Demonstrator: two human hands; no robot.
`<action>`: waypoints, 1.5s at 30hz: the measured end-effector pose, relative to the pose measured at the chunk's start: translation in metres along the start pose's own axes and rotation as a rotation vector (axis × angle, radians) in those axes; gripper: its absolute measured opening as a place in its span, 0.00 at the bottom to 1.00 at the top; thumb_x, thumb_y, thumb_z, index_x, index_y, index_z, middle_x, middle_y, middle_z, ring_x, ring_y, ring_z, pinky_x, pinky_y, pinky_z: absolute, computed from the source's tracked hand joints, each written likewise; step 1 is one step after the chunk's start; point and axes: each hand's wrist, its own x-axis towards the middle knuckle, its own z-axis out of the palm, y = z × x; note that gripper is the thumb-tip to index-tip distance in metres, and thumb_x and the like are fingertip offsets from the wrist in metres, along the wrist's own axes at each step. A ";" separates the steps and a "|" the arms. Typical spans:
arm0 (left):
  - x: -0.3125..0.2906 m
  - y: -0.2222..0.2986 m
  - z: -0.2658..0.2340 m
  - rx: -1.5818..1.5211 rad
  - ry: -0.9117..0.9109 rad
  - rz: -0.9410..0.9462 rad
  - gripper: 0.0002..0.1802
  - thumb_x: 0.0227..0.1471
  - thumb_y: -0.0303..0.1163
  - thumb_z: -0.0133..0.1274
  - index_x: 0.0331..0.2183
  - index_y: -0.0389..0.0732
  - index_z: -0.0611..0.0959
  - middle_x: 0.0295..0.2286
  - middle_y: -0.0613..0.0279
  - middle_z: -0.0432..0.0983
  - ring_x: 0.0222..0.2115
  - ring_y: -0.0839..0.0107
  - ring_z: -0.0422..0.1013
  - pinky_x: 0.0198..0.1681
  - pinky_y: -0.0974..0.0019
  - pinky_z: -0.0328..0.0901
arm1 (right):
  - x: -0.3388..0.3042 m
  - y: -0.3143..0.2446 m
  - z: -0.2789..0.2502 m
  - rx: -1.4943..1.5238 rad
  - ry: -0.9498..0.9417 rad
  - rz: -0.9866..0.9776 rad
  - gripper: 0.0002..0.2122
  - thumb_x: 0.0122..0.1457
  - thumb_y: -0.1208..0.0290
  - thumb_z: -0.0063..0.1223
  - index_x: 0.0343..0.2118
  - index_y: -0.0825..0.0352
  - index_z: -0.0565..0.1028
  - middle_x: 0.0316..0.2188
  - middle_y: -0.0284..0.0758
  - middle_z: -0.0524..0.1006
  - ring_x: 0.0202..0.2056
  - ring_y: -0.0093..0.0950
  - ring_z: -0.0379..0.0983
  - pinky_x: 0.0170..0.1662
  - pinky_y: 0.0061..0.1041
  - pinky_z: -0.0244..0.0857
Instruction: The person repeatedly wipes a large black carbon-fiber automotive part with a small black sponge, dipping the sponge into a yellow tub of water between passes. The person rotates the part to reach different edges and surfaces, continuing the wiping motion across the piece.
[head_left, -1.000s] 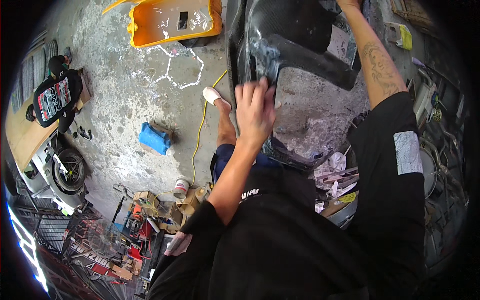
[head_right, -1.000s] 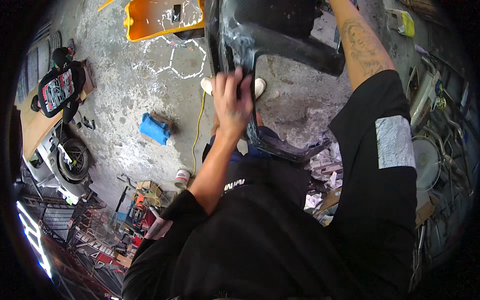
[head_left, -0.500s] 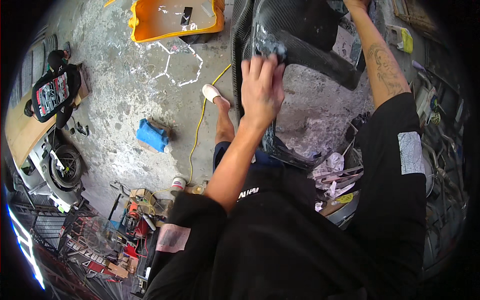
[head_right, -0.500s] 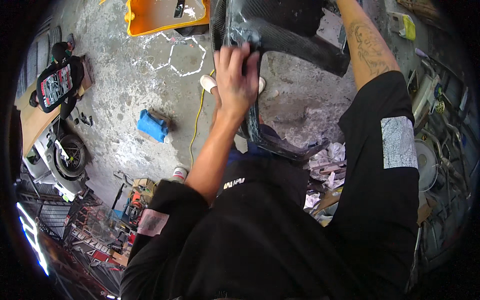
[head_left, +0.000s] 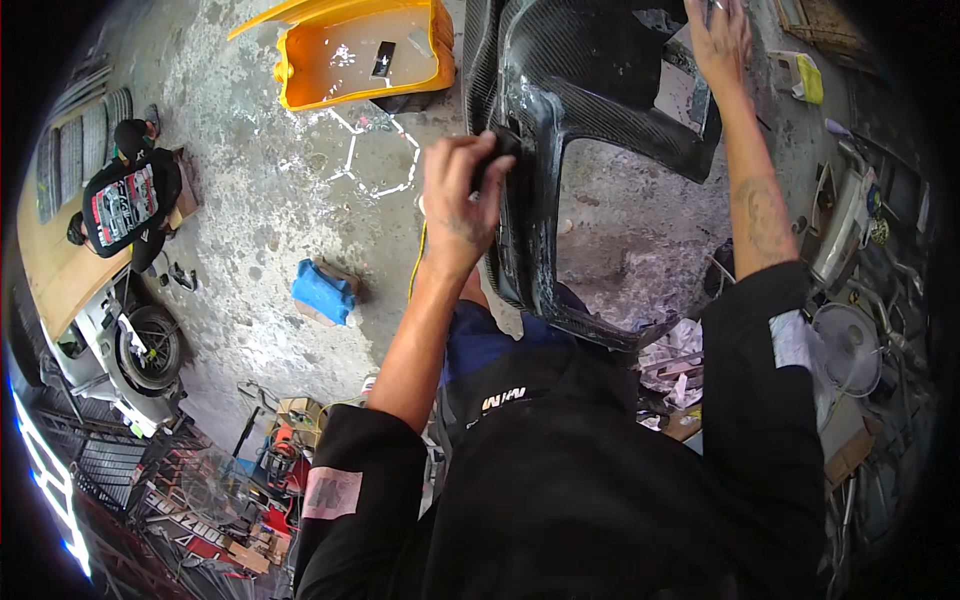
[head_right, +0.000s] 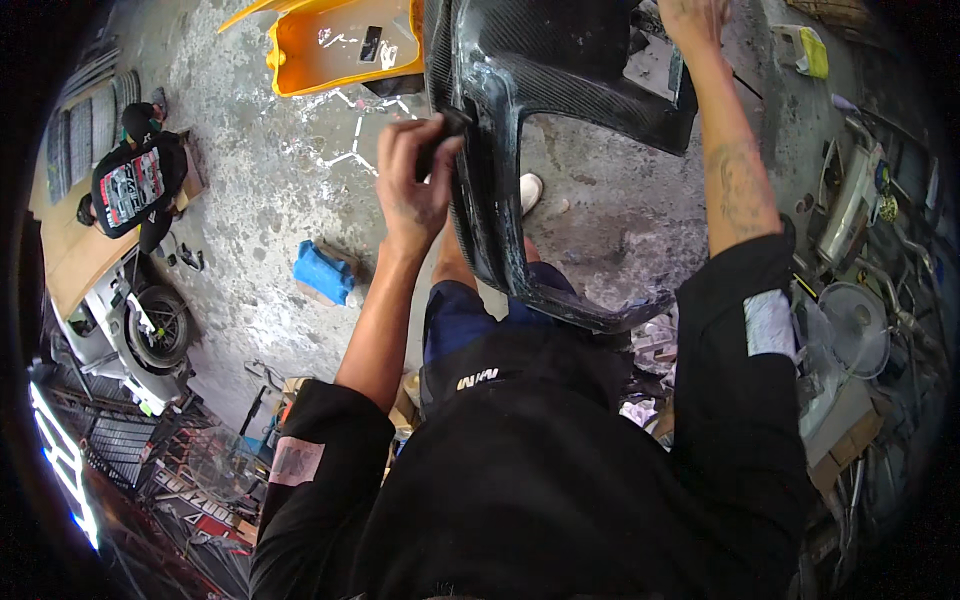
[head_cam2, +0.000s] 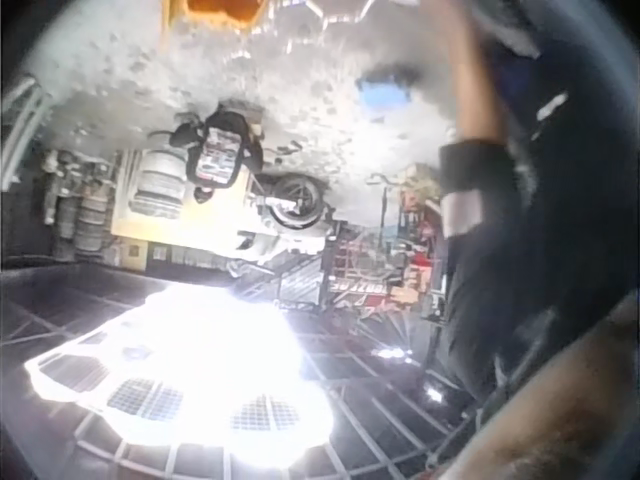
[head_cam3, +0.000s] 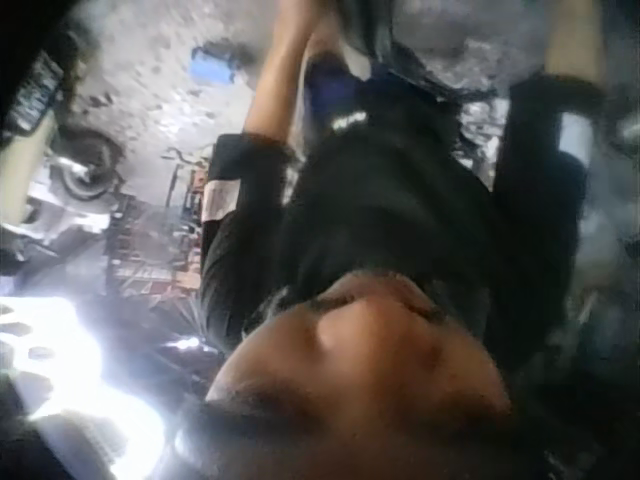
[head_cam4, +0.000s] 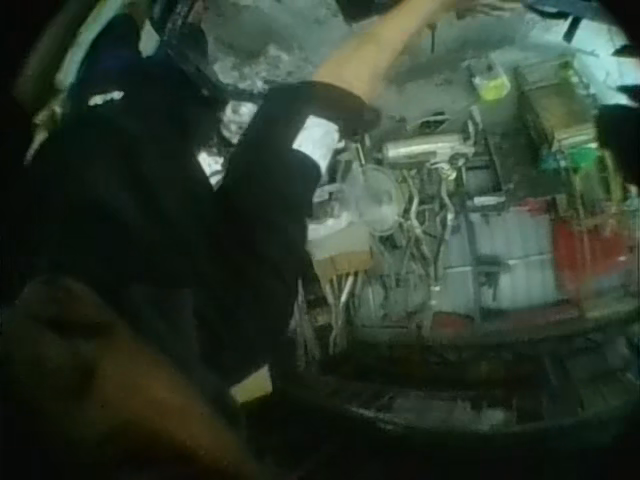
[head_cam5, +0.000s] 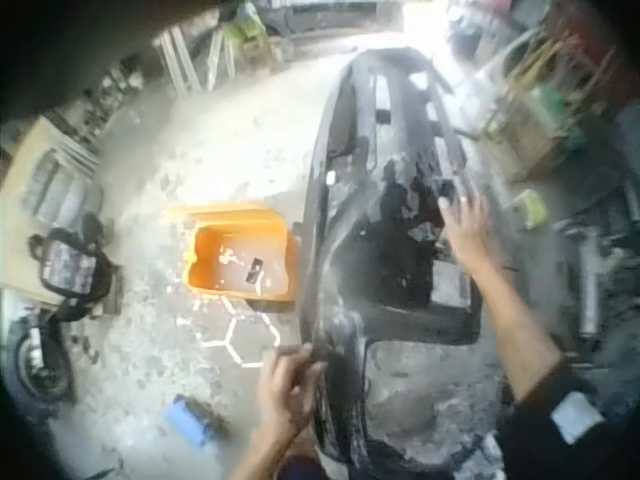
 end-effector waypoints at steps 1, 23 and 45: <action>0.002 0.007 0.008 -0.035 -0.096 0.080 0.15 0.50 0.22 0.66 0.41 0.34 0.83 0.37 0.54 0.76 0.37 0.60 0.74 0.37 0.64 0.69 | -0.016 0.023 -0.006 -0.018 0.077 0.148 0.32 0.66 0.50 0.52 0.69 0.62 0.61 0.62 0.54 0.68 0.64 0.50 0.62 0.67 0.42 0.55; 0.052 -0.006 0.031 0.024 -0.415 0.501 0.17 0.47 0.20 0.64 0.42 0.38 0.82 0.35 0.57 0.75 0.34 0.54 0.69 0.36 0.58 0.68 | -0.020 0.008 -0.024 0.131 -0.213 0.618 0.35 0.59 0.64 0.50 0.72 0.45 0.56 0.48 0.56 0.78 0.46 0.56 0.76 0.50 0.48 0.69; 0.050 -0.011 0.024 0.085 -0.449 0.472 0.13 0.50 0.21 0.64 0.40 0.37 0.82 0.32 0.56 0.73 0.33 0.54 0.68 0.35 0.56 0.66 | -0.020 -0.025 -0.030 0.148 -0.201 0.644 0.33 0.58 0.67 0.50 0.69 0.46 0.63 0.46 0.54 0.79 0.47 0.54 0.77 0.51 0.45 0.70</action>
